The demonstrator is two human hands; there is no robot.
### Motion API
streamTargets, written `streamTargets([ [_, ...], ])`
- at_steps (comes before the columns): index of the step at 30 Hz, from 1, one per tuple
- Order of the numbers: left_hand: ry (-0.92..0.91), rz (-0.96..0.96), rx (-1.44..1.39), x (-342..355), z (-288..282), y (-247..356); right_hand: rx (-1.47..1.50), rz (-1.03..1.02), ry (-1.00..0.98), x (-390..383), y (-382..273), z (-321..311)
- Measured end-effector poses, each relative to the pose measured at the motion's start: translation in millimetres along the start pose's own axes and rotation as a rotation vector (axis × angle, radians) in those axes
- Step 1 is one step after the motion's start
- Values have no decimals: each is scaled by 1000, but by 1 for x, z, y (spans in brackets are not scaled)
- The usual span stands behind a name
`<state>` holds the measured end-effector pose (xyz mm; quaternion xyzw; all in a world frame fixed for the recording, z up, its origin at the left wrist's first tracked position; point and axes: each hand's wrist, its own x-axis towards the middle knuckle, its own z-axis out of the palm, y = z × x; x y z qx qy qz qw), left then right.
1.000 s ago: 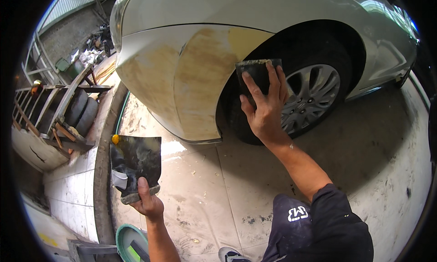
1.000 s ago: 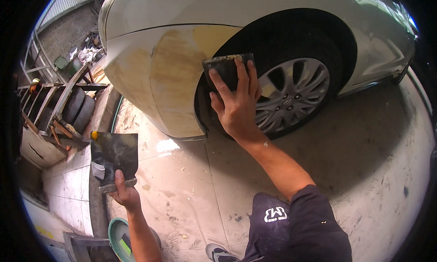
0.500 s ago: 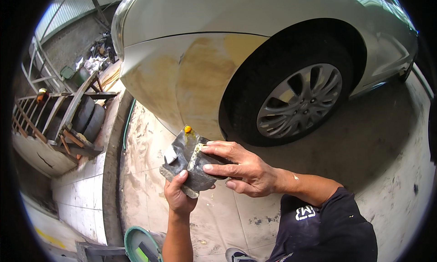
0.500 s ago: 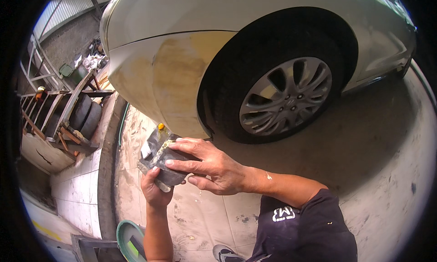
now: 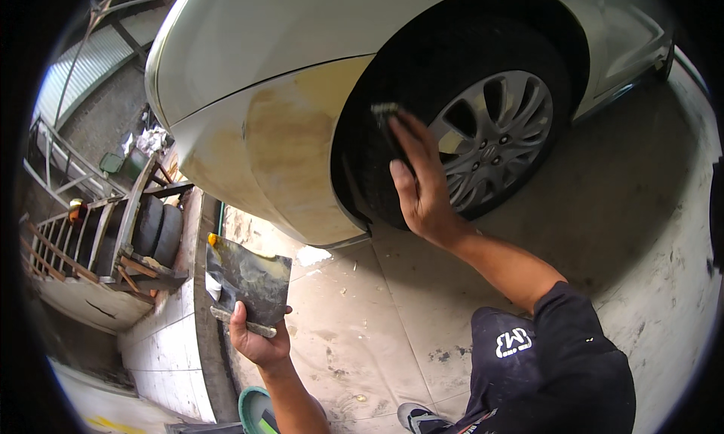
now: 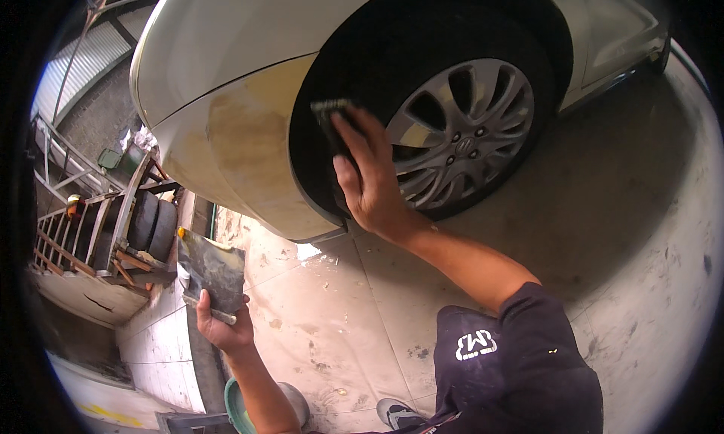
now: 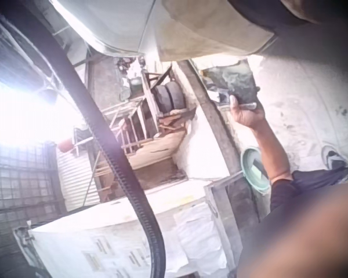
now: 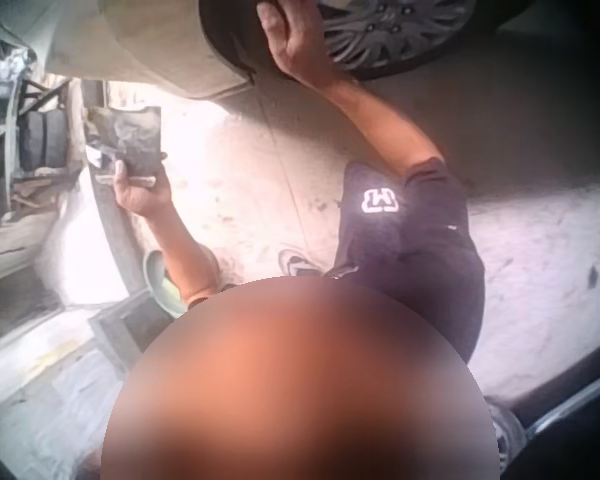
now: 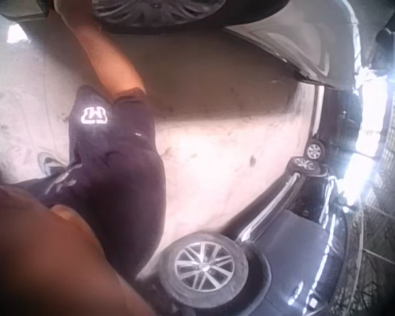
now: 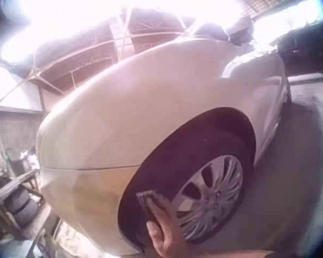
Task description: The person uses a putty knife to apply a yellowish body filler to the front bumper and fender of a white car. They spread the material over the surface to fill imperfections, working methodically along the bumper edge and the area above the wheel arch.
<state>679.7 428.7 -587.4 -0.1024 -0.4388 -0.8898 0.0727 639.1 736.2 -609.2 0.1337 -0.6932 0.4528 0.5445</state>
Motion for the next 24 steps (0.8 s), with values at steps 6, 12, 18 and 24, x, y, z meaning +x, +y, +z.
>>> streamTargets([
  [6,0,7,27,-3,4,-6,-88,-190,176,39,22,22],
  [12,-1,15,71,-3,5,-10,-144,-226,154,41,30,38],
  [18,-11,44,97,-3,0,-9,-10,-89,-101,-10,13,51],
  [24,-61,-7,73,-5,3,1,289,160,-110,-37,-2,44],
])
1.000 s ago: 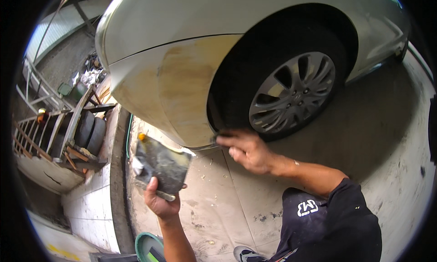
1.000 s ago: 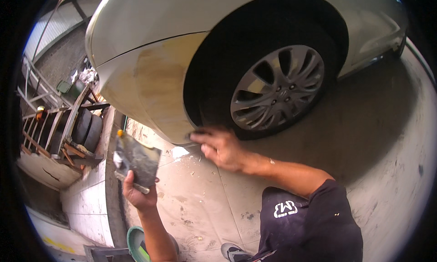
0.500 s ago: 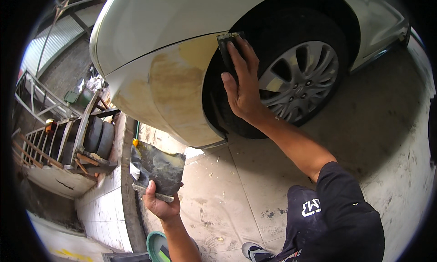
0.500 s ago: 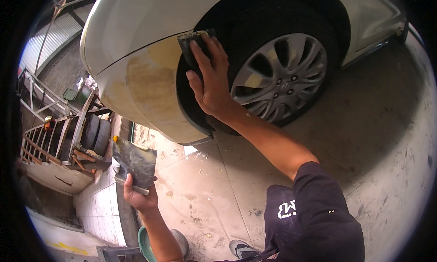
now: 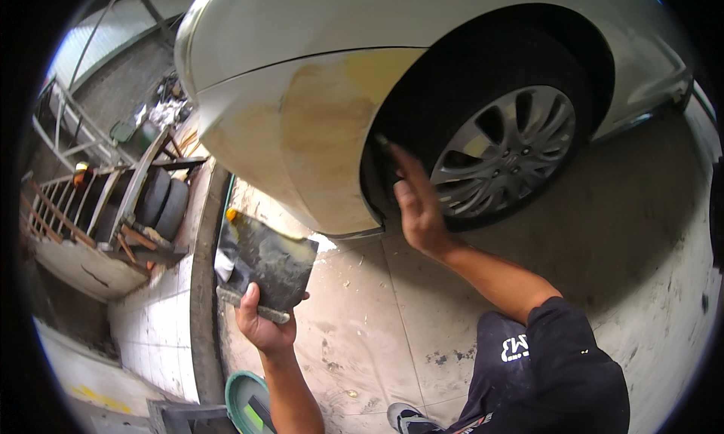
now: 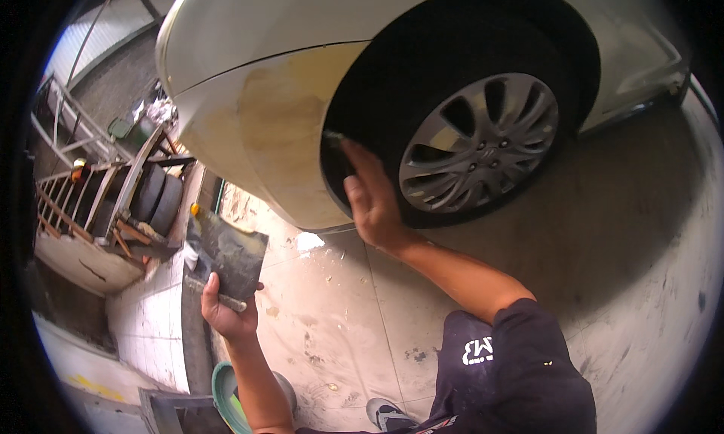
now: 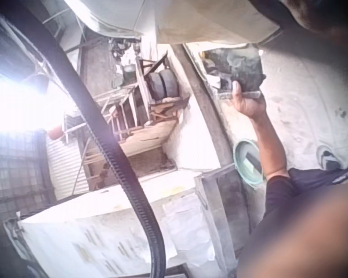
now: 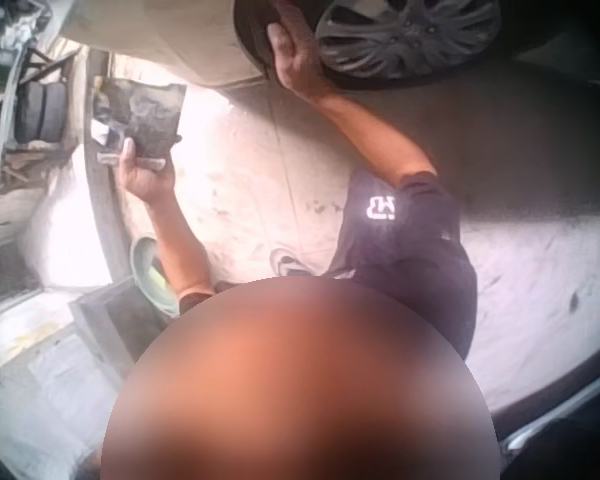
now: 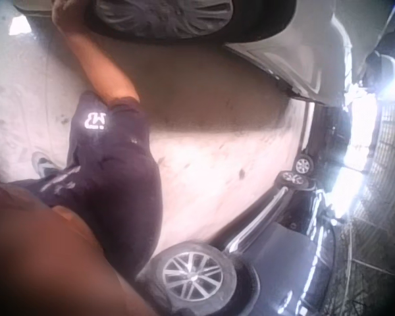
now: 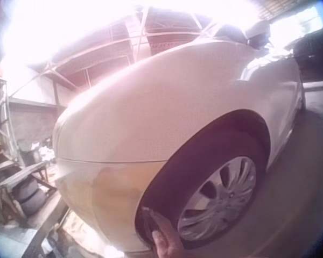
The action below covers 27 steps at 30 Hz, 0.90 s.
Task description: The person uses a putty knife to apply a yellowish body filler to the front bumper and fender of a white car. They spread the material over the surface to fill imperfections, working methodically along the bumper edge and the area above the wheel arch.
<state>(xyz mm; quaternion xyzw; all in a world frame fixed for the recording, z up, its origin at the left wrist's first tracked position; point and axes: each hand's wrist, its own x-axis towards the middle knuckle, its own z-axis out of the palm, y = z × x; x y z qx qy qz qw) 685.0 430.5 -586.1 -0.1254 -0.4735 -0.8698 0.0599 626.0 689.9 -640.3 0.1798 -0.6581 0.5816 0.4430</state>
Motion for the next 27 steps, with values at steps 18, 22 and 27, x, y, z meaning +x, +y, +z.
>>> streamTargets([
  [18,-116,-101,29,-6,0,-2,195,311,-712,-58,-46,3],
  [22,-25,97,32,3,2,31,-94,255,-1504,-102,-31,8],
  [27,3,269,151,9,-14,55,-128,372,-1524,-100,-29,2],
])
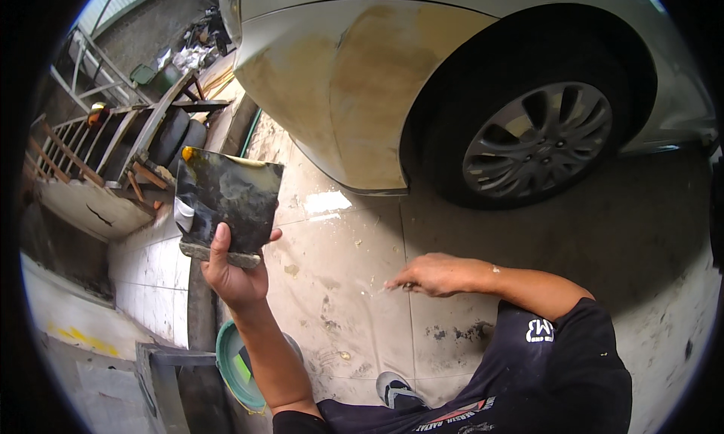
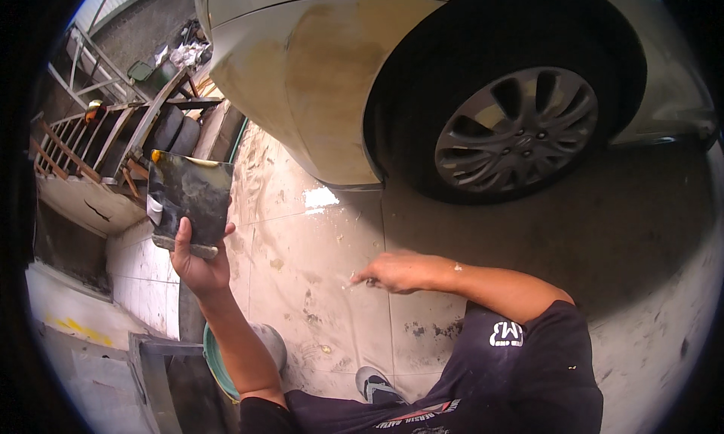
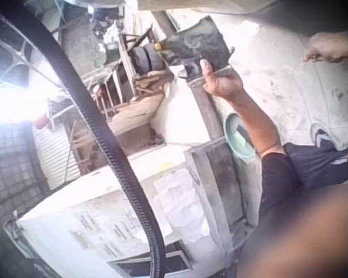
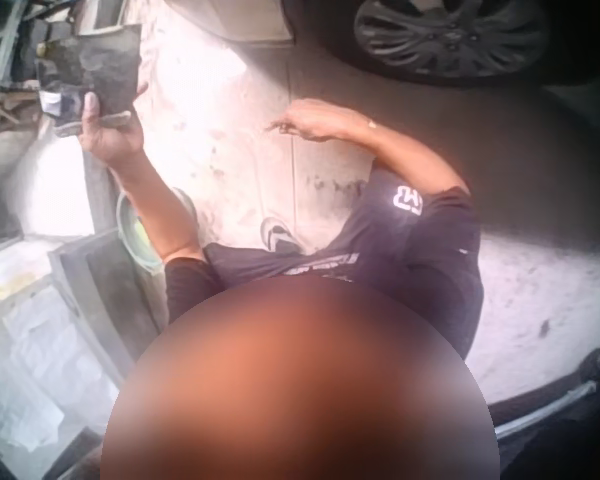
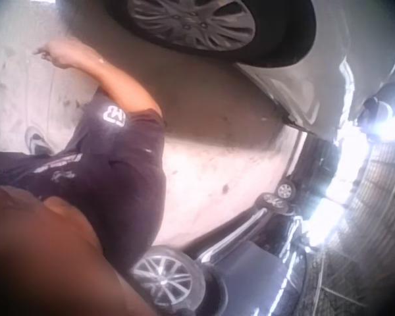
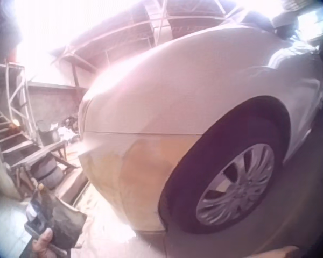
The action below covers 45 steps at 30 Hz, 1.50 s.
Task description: The person uses a putty knife to apply a yellowish body filler to the front bumper and fender of a white car. They spread the material over the surface to fill imperfections, working methodically along the bumper edge and the area above the wheel arch.
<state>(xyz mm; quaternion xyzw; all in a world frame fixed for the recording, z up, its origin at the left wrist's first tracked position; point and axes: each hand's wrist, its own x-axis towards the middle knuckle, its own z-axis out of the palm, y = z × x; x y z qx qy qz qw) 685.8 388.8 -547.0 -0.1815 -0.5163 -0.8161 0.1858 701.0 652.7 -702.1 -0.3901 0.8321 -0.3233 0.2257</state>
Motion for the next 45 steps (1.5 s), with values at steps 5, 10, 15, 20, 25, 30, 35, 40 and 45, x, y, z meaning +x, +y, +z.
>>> streamTargets([
  [5,39,91,102,7,-21,6,-61,21,150,-2,8,-6],
  [10,203,231,181,13,-22,10,-62,102,-60,8,22,9],
  [15,259,269,242,21,-45,3,-51,51,-82,11,57,27],
  [20,301,245,262,27,-73,-10,-69,96,-199,11,91,42],
  [25,458,276,214,41,-105,-19,-185,170,-247,15,126,56],
  [30,475,148,50,52,-144,-3,-391,144,-339,36,102,37],
  [35,580,-67,-53,58,-136,42,-326,103,-289,47,43,6],
  [40,748,-423,21,-15,-103,87,-18,156,-135,39,-68,-25],
  [45,1053,-668,-281,-134,-39,132,475,349,11,26,-195,-78],
])
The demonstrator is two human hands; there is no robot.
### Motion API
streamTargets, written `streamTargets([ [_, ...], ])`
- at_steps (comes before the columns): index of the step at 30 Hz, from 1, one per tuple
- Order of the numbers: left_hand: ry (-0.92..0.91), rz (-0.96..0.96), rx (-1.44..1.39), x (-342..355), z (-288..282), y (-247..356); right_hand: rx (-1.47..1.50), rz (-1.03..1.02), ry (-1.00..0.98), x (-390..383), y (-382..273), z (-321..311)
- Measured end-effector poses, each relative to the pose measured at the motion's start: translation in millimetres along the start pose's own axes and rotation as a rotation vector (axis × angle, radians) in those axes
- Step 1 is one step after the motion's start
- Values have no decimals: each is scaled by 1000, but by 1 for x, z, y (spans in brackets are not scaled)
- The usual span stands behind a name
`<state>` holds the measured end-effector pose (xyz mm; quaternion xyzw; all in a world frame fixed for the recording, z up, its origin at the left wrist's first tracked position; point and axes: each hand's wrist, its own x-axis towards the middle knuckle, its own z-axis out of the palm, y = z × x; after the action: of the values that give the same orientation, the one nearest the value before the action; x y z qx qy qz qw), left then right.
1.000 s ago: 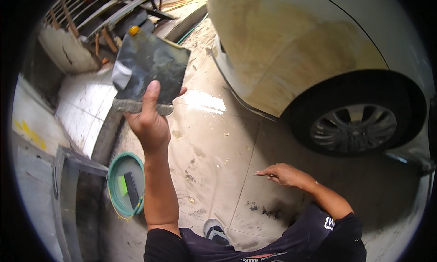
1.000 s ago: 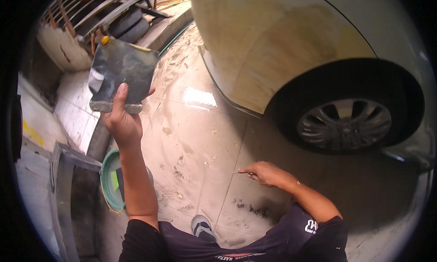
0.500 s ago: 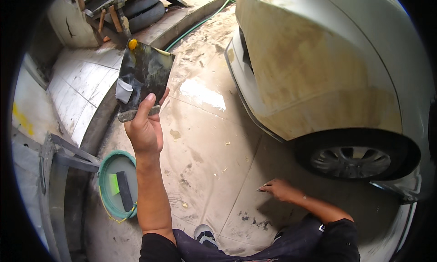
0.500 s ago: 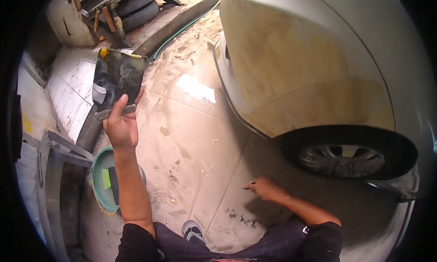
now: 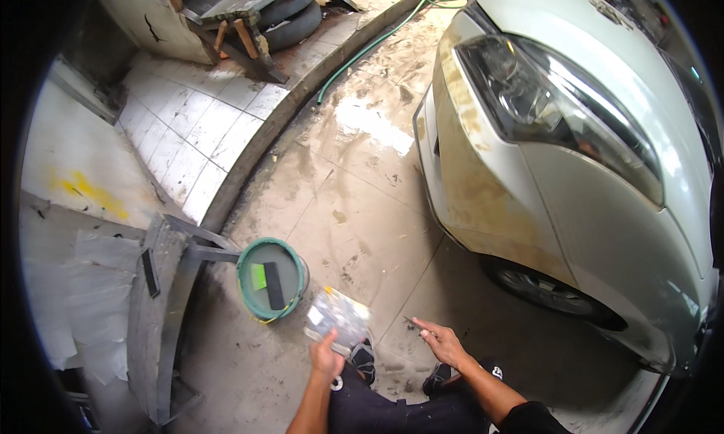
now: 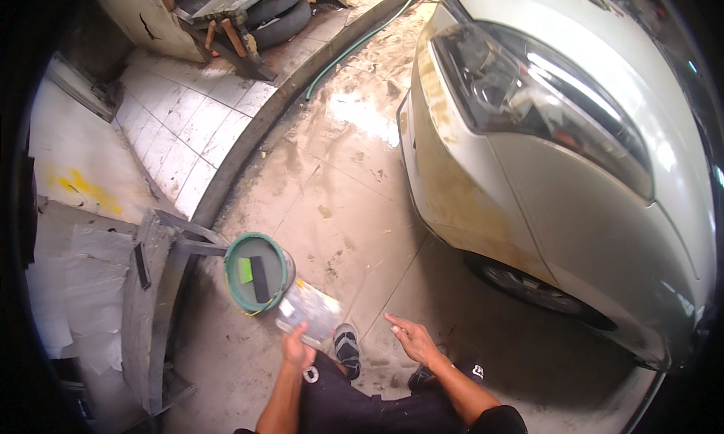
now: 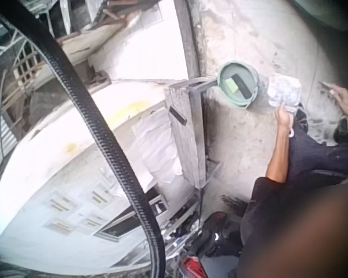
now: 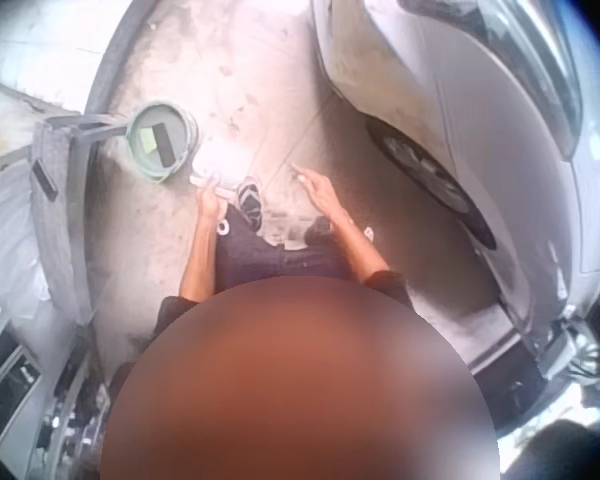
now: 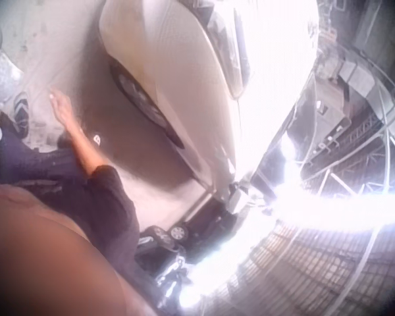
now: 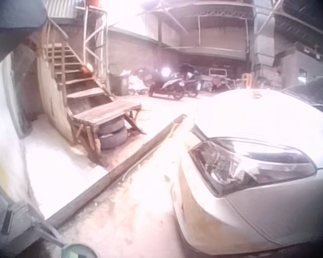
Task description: The person uses a putty knife to apply a yellowish body filler to the front bumper and fender of a white car. They spread the material over the surface to fill imperfections, working methodically along the bumper edge and the area above the wheel arch.
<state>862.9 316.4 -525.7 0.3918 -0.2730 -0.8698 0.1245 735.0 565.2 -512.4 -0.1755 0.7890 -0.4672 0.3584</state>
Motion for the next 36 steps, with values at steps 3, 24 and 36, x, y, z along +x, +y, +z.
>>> streamTargets([
  [3,-130,-216,-77,-69,44,21,167,-50,39,-26,-77,-6],
  [24,-720,138,7,-283,264,256,-290,-532,93,-169,-399,-119],
  [36,-501,577,-47,-380,330,190,1140,-444,103,-280,-446,-145],
])
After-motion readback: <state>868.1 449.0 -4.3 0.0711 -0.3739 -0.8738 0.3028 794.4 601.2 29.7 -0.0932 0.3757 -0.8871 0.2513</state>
